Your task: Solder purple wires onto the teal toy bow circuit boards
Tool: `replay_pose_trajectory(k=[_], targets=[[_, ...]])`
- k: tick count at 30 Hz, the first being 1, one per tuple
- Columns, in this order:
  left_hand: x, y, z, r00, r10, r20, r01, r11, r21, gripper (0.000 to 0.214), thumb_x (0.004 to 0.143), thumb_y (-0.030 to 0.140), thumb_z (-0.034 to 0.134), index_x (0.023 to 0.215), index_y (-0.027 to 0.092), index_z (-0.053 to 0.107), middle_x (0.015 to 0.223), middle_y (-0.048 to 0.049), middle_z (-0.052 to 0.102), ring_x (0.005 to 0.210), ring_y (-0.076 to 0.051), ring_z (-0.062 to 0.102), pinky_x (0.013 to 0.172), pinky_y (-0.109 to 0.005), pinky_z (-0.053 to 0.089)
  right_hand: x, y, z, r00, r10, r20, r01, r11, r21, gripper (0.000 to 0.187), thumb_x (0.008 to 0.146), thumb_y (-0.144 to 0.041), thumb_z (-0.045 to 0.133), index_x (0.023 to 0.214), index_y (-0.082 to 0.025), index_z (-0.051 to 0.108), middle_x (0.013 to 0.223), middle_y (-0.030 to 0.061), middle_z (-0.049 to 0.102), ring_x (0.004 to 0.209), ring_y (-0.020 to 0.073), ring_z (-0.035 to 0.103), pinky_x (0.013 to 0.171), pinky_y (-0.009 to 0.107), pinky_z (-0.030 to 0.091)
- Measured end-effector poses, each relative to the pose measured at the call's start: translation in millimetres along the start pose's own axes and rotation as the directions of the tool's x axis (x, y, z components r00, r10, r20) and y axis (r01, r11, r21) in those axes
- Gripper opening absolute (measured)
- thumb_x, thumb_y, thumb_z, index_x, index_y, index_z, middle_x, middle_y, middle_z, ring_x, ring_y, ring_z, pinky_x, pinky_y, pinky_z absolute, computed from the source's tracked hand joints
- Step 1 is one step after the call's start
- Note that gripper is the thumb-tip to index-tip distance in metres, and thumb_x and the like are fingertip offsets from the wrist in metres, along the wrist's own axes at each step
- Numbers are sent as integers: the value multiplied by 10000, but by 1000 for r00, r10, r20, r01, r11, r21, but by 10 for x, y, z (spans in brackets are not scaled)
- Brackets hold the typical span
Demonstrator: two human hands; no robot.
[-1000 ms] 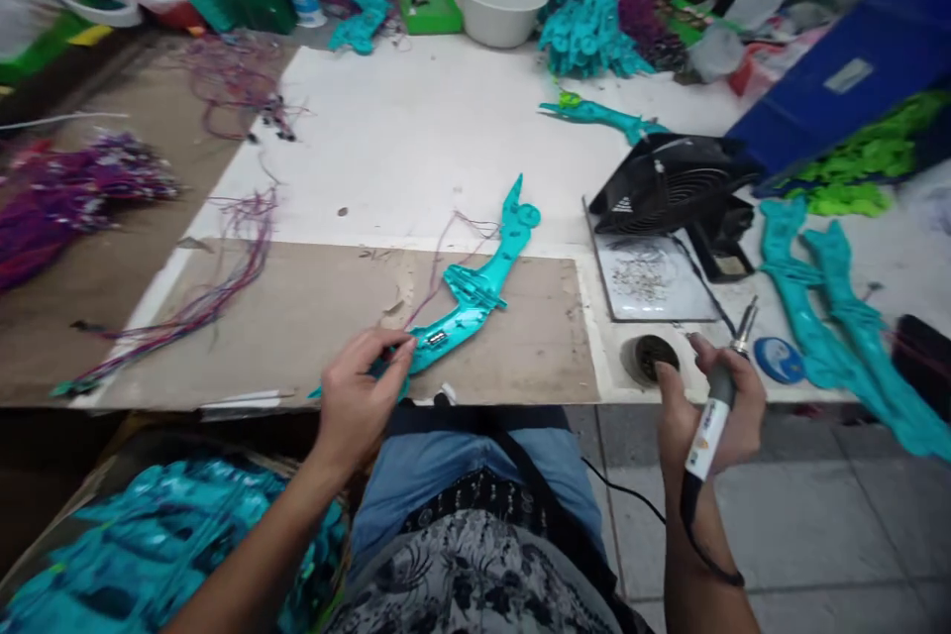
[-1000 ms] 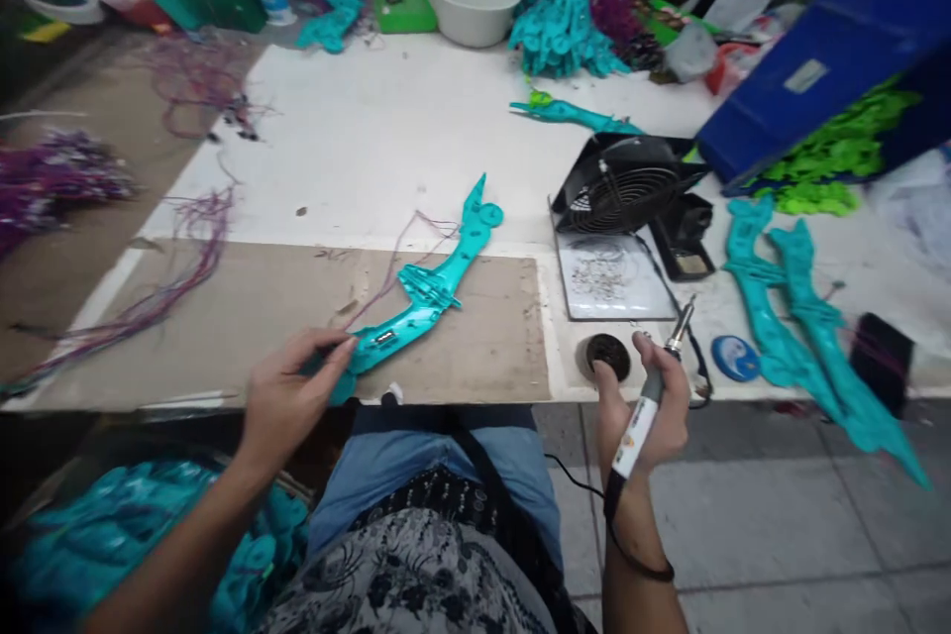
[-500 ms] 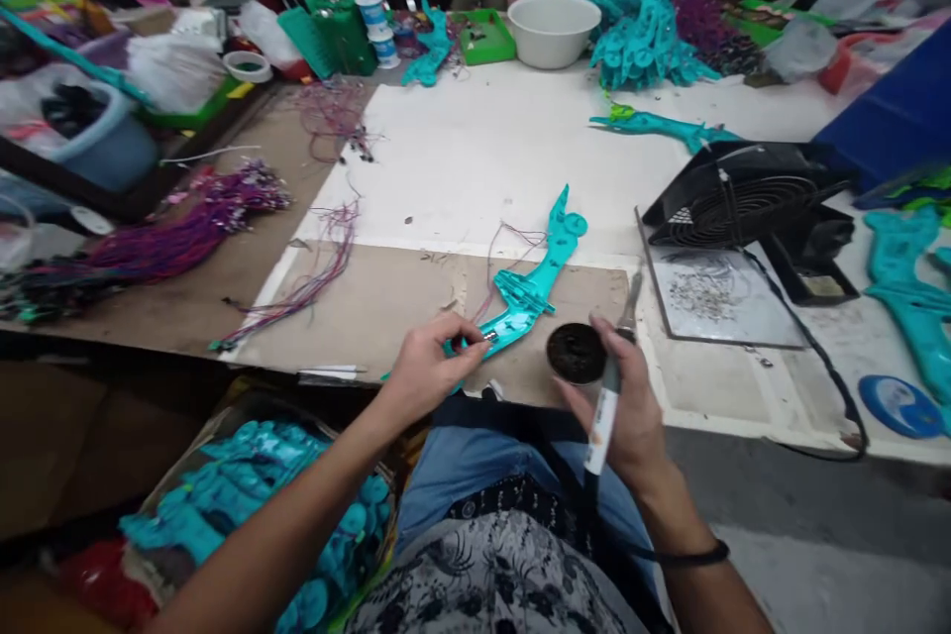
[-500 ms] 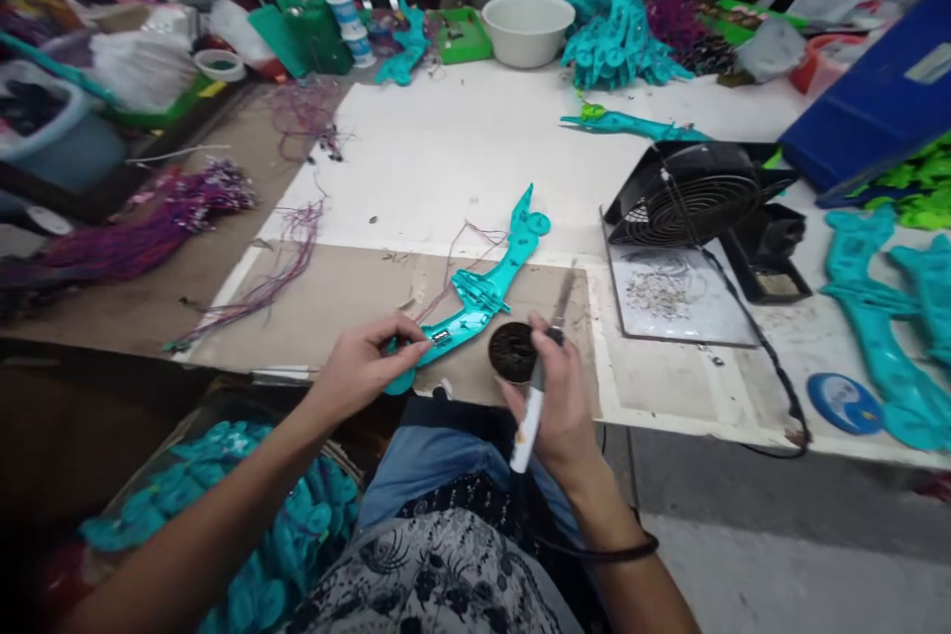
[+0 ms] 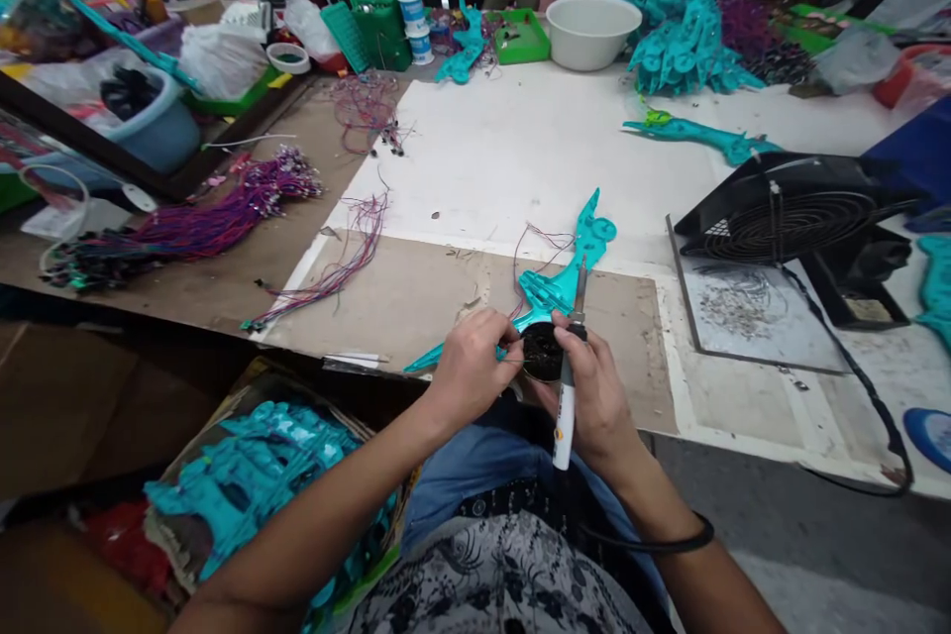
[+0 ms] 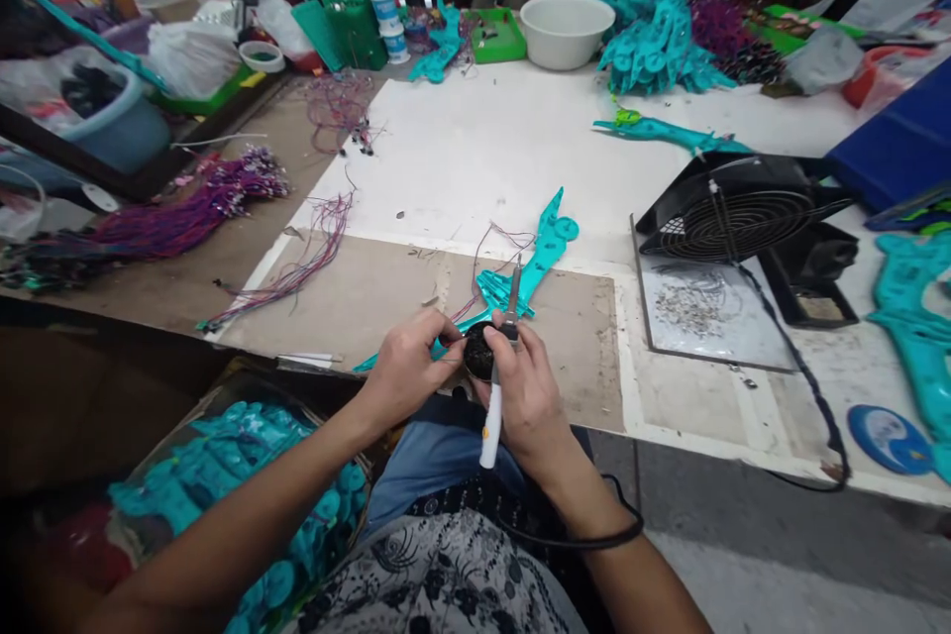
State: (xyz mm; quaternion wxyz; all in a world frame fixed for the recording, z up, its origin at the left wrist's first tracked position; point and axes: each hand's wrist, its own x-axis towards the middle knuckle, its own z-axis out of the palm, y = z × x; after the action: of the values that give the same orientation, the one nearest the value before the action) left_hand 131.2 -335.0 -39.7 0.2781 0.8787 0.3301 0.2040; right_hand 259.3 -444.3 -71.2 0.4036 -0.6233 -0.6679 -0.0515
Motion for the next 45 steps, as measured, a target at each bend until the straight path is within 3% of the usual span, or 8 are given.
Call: replay_pose_trajectory(k=[7, 12, 15, 19, 21, 23, 27, 45], targets=[[-47, -120, -53, 998, -46, -32, 45, 999, -22, 90, 798, 149, 560, 720, 194, 562, 719, -5, 602, 709, -155, 566, 642, -271, 428, -202, 204, -137, 987, 162, -12, -162, 986, -25, 718, 816, -228, 667, 1427, -181, 291, 1312, 172, 533, 1202, 273, 522, 963, 462, 503], [-200, -280, -5, 989, -91, -114, 100, 992, 78, 82, 815, 162, 559, 745, 193, 586, 725, -14, 639, 716, -167, 585, 661, -289, 420, -612, 639, -453, 892, 434, -130, -453, 866, -214, 752, 774, -401, 714, 1405, -174, 375, 1283, 143, 568, 1126, 286, 587, 952, 428, 503], [-283, -289, 118, 985, -84, -154, 103, 987, 126, 82, 832, 182, 558, 759, 194, 594, 732, -11, 659, 722, -172, 592, 683, -307, 404, -694, 642, -574, 908, 375, -183, -412, 878, -242, 648, 810, -398, 678, 1371, -166, 453, 1239, 141, 601, 1194, 324, 531, 1013, 481, 433], [-329, -252, 247, 973, -88, -213, 116, 985, 125, 98, 846, 202, 553, 758, 191, 594, 714, -4, 663, 690, -163, 587, 671, -307, 386, -509, 271, -509, 929, 328, -173, -305, 941, 146, 475, 944, -492, 403, 1239, -166, 585, 998, 126, 663, 1062, 293, 597, 911, 479, 480], [-331, -241, 279, 964, -81, -253, 117, 985, 130, 106, 848, 205, 553, 751, 187, 591, 695, -2, 657, 669, -159, 581, 661, -307, 377, -369, 84, -407, 944, 322, -77, -280, 901, 332, 371, 930, -442, 472, 1132, -177, 635, 926, 106, 657, 926, 252, 635, 776, 409, 528], [-329, -238, 297, 959, -76, -272, 118, 983, 140, 109, 849, 203, 552, 748, 186, 590, 686, -2, 652, 658, -157, 578, 654, -307, 370, -244, -30, -300, 954, 299, 3, -273, 869, 411, 176, 871, -250, 593, 1023, -190, 657, 856, 73, 659, 813, 205, 644, 676, 336, 531], [-326, -236, 304, 962, -78, -260, 120, 981, 150, 90, 837, 182, 563, 751, 185, 589, 697, -3, 655, 663, -160, 578, 660, -311, 364, -79, -76, -142, 952, 306, 10, -279, 855, 438, 168, 812, -59, 574, 875, -184, 666, 745, 39, 657, 684, 152, 634, 606, 273, 520], [-315, -237, 292, 966, -85, -243, 116, 987, 113, 83, 818, 157, 576, 738, 180, 586, 697, -1, 648, 673, -160, 570, 663, -307, 349, -21, -45, -86, 967, 244, 74, -250, 848, 468, 188, 807, -36, 568, 895, -173, 661, 743, 39, 640, 707, 145, 615, 625, 275, 503]])
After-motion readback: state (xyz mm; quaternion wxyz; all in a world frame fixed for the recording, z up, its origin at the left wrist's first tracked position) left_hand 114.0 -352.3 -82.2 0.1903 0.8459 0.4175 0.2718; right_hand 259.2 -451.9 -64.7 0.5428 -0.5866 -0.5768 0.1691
